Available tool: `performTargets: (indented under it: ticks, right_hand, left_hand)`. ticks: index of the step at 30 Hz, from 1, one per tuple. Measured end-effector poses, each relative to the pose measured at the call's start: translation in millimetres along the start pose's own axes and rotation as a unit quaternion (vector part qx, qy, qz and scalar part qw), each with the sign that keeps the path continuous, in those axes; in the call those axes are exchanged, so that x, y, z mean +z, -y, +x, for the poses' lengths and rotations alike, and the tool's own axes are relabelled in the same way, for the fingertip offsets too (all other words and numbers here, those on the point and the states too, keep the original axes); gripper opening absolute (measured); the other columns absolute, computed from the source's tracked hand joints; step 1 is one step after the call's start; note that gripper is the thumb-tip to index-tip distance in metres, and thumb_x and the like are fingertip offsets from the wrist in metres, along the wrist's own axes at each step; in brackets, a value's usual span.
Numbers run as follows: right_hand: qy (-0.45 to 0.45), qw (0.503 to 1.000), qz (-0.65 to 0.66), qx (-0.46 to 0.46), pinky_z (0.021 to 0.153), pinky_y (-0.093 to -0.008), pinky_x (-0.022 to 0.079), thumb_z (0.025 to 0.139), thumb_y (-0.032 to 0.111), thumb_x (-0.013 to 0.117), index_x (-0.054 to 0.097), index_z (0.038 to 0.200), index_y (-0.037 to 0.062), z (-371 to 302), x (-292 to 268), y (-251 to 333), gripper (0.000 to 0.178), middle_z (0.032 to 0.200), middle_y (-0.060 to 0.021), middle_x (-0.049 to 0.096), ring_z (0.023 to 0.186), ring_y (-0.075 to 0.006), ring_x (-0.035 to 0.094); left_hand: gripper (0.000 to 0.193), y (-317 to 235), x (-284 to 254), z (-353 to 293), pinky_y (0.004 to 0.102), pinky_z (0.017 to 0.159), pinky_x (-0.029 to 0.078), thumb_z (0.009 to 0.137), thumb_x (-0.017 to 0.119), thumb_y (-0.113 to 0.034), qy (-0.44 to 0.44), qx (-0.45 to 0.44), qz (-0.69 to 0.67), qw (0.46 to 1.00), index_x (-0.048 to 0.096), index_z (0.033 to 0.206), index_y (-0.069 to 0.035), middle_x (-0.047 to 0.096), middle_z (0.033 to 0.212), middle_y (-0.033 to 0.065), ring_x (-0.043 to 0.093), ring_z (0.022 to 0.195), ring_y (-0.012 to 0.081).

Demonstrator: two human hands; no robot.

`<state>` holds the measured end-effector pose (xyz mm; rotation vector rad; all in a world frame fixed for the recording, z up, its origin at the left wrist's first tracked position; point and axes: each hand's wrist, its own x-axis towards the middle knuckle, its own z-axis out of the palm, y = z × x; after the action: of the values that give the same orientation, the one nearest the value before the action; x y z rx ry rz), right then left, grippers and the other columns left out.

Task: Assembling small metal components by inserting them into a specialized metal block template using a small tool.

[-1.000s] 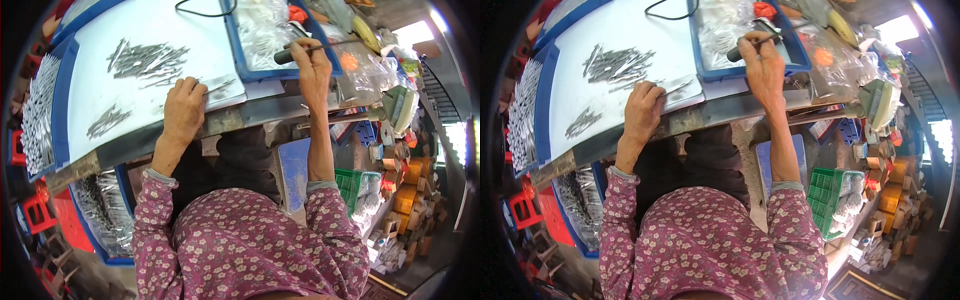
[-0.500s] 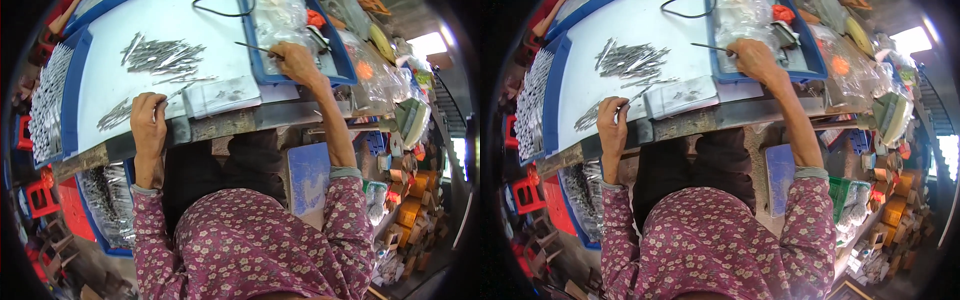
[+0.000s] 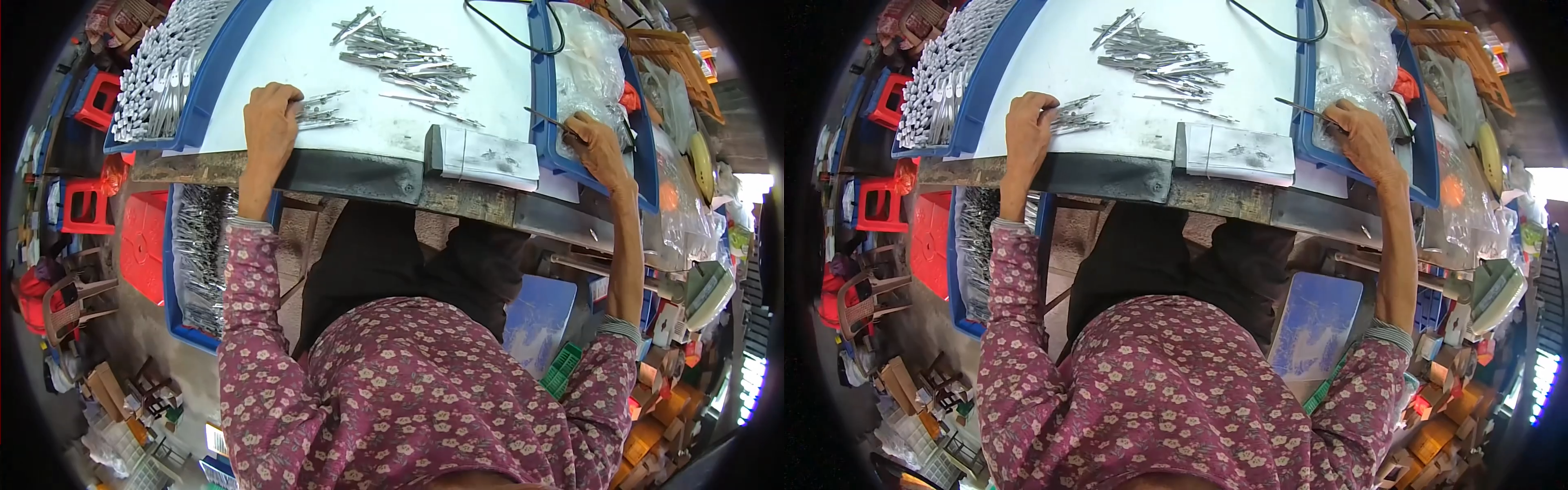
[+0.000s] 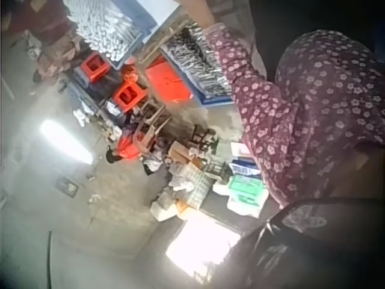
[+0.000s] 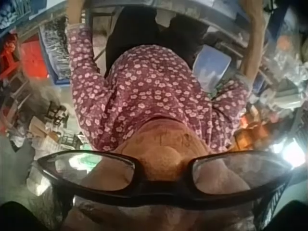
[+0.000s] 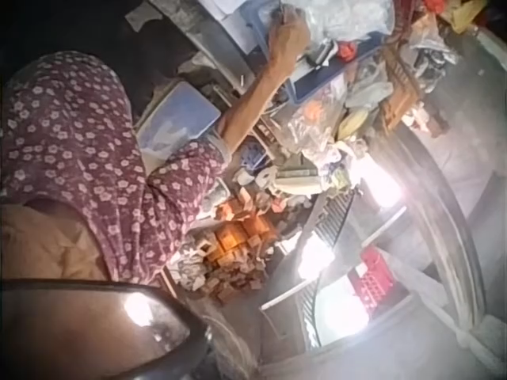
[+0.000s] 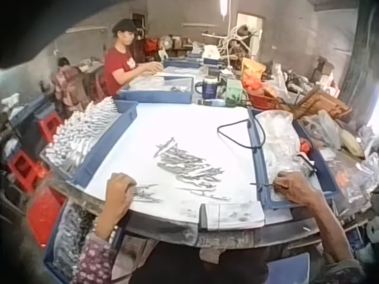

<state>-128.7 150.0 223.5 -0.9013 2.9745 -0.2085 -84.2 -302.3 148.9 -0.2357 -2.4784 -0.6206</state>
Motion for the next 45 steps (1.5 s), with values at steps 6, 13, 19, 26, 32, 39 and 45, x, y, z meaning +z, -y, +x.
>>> performTargets:
  ticks: [6, 13, 19, 26, 32, 39, 45]
  right_hand:
    - [-0.009, 1.0, -0.012, -0.014, 0.068, -0.0415, 0.04, 0.077, 0.005, 0.057, 0.05, 0.085, 0.004, -4, -2, -1, 0.01, 0.083, -0.0129, 0.05, 0.078, -0.0341, 0.053]
    - [-0.053, 0.998, 0.028, 0.011, 0.062, -0.0311, 0.04, 0.079, 0.002, 0.058, 0.051, 0.085, 0.003, -16, -9, 7, 0.01, 0.08, -0.0107, 0.048, 0.069, -0.0287, 0.051]
    - [-0.182, 0.97, 0.128, 0.092, 0.06, -0.0268, 0.04, 0.079, 0.001, 0.06, 0.054, 0.089, 0.0006, -31, -8, 11, 0.012, 0.075, -0.0072, 0.053, 0.065, -0.0165, 0.052]
    - [-0.172, 0.882, 0.385, 0.209, 0.047, -0.0209, 0.039, 0.072, 0.008, 0.066, 0.062, 0.089, 0.0016, -16, -14, 68, 0.019, 0.065, -0.0002, 0.056, 0.056, -0.0061, 0.049]
    - [-0.132, 0.789, 0.571, 0.184, 0.047, -0.0197, 0.039, 0.072, 0.004, 0.067, 0.06, 0.098, -0.0033, -10, 4, 96, 0.028, 0.067, -0.0008, 0.056, 0.054, -0.0063, 0.049]
    - [-0.122, 0.762, 0.611, 0.177, 0.047, -0.0193, 0.038, 0.072, 0.003, 0.068, 0.057, 0.102, -0.0027, -11, 18, 96, 0.032, 0.069, -0.0002, 0.054, 0.054, -0.006, 0.048]
    - [-0.13, 0.764, 0.609, 0.169, 0.048, -0.0188, 0.039, 0.072, 0.004, 0.068, 0.059, 0.101, -0.0014, -11, 25, 100, 0.031, 0.07, -0.0002, 0.056, 0.054, -0.006, 0.049]
  left_hand:
    - [0.009, 29, 7, 6, 0.038, 0.068, 0.043, 0.073, 0.061, -0.003, 0.015, -0.023, 0.024, 0.999, 0.061, 0.081, -0.007, 0.061, 0.083, 0.007, 0.055, 0.082, 0.0275]
    - [0.01, 44, 13, 1, 0.0386, 0.068, 0.044, 0.074, 0.06, -0.003, 0.053, -0.049, 0.051, 0.996, 0.063, 0.082, -0.008, 0.061, 0.084, 0.0066, 0.056, 0.083, 0.0271]
    - [0.011, 1, 25, 14, 0.0391, 0.071, 0.043, 0.075, 0.058, -0.004, 0.036, 0.035, -0.004, 0.999, 0.064, 0.083, -0.008, 0.06, 0.085, 0.0083, 0.054, 0.086, 0.0292]
    - [0.02, -50, 76, 27, 0.039, 0.072, 0.044, 0.07, 0.06, 0.002, 0.055, 0.119, -0.114, 0.985, 0.062, 0.088, -0.007, 0.058, 0.088, 0.0107, 0.053, 0.086, 0.0304]
    - [0.016, -60, 91, 28, 0.0403, 0.071, 0.042, 0.072, 0.063, -0.001, 0.096, 0.085, -0.081, 0.988, 0.059, 0.087, -0.006, 0.055, 0.087, 0.0094, 0.052, 0.085, 0.0289]
    - [0.022, -66, 82, 23, 0.0397, 0.074, 0.04, 0.072, 0.058, 0.001, 0.117, 0.106, -0.012, 0.987, 0.052, 0.091, -0.007, 0.054, 0.088, 0.0086, 0.051, 0.087, 0.028]
    - [0.021, -68, 82, 16, 0.0391, 0.073, 0.04, 0.071, 0.055, 0.002, 0.129, 0.128, 0.011, 0.983, 0.051, 0.09, -0.008, 0.053, 0.089, 0.0081, 0.051, 0.089, 0.0274]
